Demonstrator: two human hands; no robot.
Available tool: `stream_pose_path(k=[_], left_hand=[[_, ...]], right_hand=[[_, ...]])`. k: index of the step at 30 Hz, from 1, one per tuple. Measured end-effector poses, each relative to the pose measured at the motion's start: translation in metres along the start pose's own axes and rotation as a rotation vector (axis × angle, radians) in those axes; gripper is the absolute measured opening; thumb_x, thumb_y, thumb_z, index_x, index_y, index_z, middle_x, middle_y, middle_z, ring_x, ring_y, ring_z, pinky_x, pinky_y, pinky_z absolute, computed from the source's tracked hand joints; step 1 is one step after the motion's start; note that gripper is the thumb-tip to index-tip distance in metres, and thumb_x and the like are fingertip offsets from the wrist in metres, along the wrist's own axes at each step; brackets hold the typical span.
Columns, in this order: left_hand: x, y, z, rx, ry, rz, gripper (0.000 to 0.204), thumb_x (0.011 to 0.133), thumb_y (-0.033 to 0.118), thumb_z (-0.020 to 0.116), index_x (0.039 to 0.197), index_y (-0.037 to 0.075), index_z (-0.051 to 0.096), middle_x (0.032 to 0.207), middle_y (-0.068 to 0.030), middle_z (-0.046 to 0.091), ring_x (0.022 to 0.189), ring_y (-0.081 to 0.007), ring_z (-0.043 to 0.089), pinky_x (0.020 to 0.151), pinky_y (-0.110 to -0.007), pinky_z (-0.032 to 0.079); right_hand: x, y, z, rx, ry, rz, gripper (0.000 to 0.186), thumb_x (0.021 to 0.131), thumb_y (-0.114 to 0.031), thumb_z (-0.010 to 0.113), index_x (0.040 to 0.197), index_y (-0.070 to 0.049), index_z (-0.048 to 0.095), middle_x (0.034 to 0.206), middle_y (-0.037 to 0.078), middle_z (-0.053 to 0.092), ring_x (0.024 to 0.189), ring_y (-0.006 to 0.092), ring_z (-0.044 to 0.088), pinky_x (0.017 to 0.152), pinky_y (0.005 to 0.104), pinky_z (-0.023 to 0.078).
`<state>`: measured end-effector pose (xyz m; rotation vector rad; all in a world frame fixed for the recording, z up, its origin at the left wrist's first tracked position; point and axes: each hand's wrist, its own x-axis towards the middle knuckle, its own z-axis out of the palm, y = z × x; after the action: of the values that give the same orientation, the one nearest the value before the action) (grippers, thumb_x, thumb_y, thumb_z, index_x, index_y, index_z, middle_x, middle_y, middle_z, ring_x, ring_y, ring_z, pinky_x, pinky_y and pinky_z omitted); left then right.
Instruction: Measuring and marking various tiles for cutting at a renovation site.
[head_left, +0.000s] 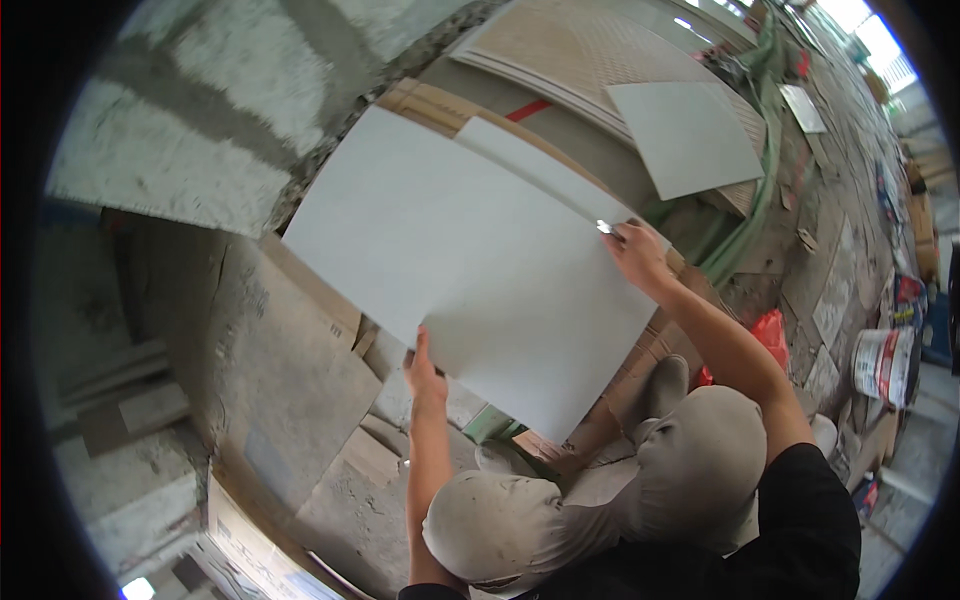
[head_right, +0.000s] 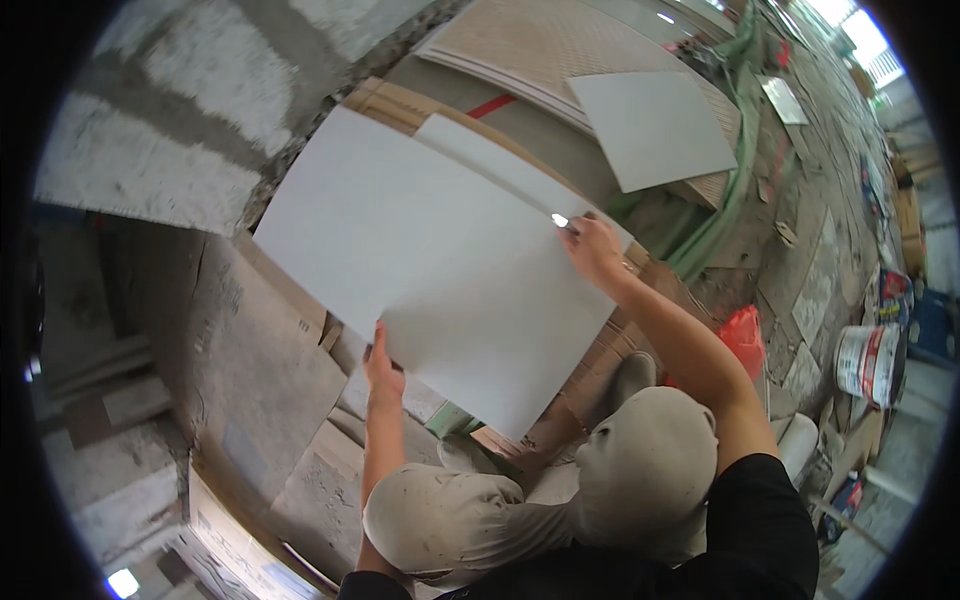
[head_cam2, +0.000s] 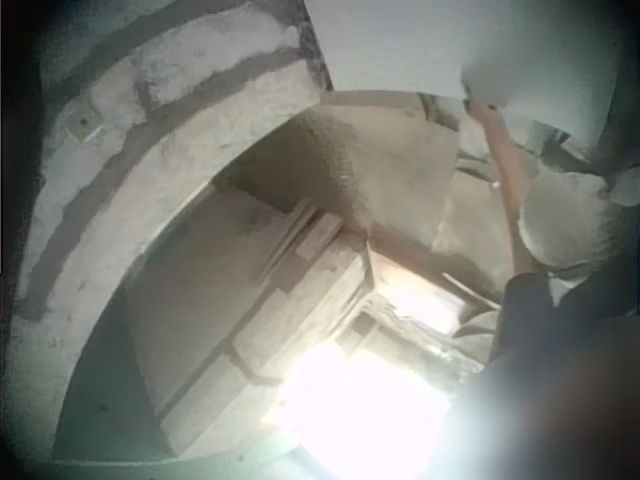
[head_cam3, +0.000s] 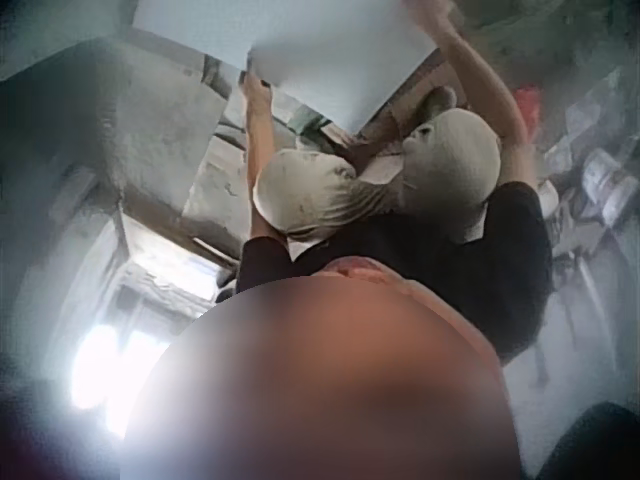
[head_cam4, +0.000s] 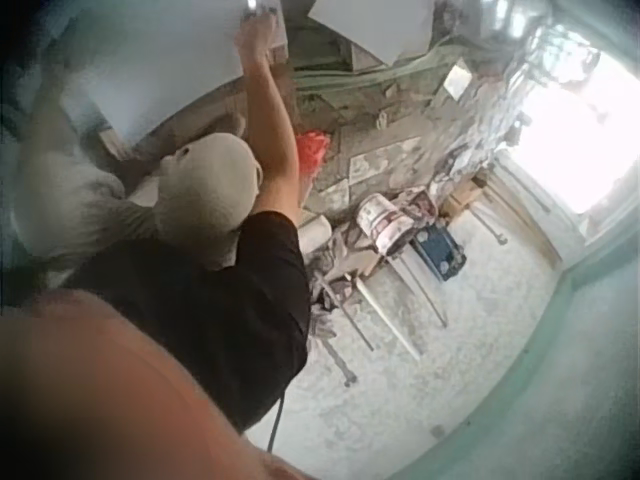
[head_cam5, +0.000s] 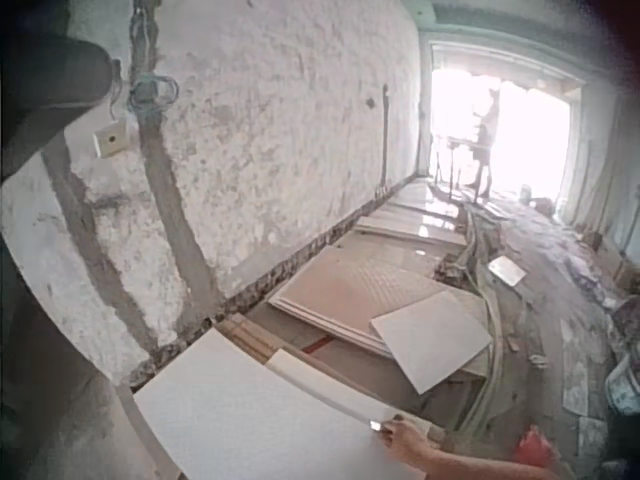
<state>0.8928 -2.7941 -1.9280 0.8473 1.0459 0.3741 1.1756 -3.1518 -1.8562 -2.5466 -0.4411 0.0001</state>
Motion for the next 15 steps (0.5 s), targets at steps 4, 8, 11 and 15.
stream_pose_path(k=[4, 8, 11, 15], left_hand=[[-0.007, 0.004, 0.008, -0.026, 0.008, -0.023, 0.060, 0.101, 0.038, 0.081, 0.144, 0.002, 0.061, 0.140, -0.0132, 0.069, 0.125, -0.0299, 0.068, 0.101, -0.046, 0.059], [-0.014, 0.003, 0.021, -0.045, 0.045, -0.010, 0.061, 0.103, 0.040, 0.079, 0.146, 0.002, 0.059, 0.143, -0.0142, 0.067, 0.127, -0.0310, 0.067, 0.102, -0.048, 0.059], [-0.019, 0.002, 0.024, -0.041, 0.027, -0.023, 0.066, 0.104, 0.043, 0.077, 0.150, 0.001, 0.055, 0.146, -0.0149, 0.064, 0.128, -0.0314, 0.066, 0.103, -0.049, 0.059], [-0.018, -0.002, 0.028, 0.054, 0.110, -0.003, 0.075, 0.105, 0.054, 0.071, 0.151, -0.002, 0.053, 0.146, -0.0159, 0.064, 0.128, -0.0315, 0.067, 0.103, -0.049, 0.059]], right_hand=[[-0.004, 0.002, 0.006, -0.008, -0.076, 0.055, 0.025, 0.099, -0.027, 0.075, 0.091, -0.003, 0.075, 0.098, 0.021, 0.070, 0.094, 0.0440, 0.070, 0.081, 0.0528, 0.055], [0.004, 0.006, -0.005, 0.080, -0.132, 0.008, 0.026, 0.100, -0.026, 0.074, 0.092, 0.000, 0.075, 0.100, 0.020, 0.070, 0.094, 0.0436, 0.069, 0.081, 0.0522, 0.055], [0.005, 0.013, -0.007, 0.103, -0.157, 0.003, 0.027, 0.100, -0.025, 0.074, 0.091, 0.001, 0.074, 0.099, 0.020, 0.070, 0.093, 0.0439, 0.069, 0.081, 0.0517, 0.055], [0.009, 0.017, -0.014, 0.184, -0.187, -0.062, 0.021, 0.099, -0.022, 0.076, 0.097, -0.001, 0.077, 0.095, 0.020, 0.069, 0.090, 0.0429, 0.068, 0.079, 0.0501, 0.054]])
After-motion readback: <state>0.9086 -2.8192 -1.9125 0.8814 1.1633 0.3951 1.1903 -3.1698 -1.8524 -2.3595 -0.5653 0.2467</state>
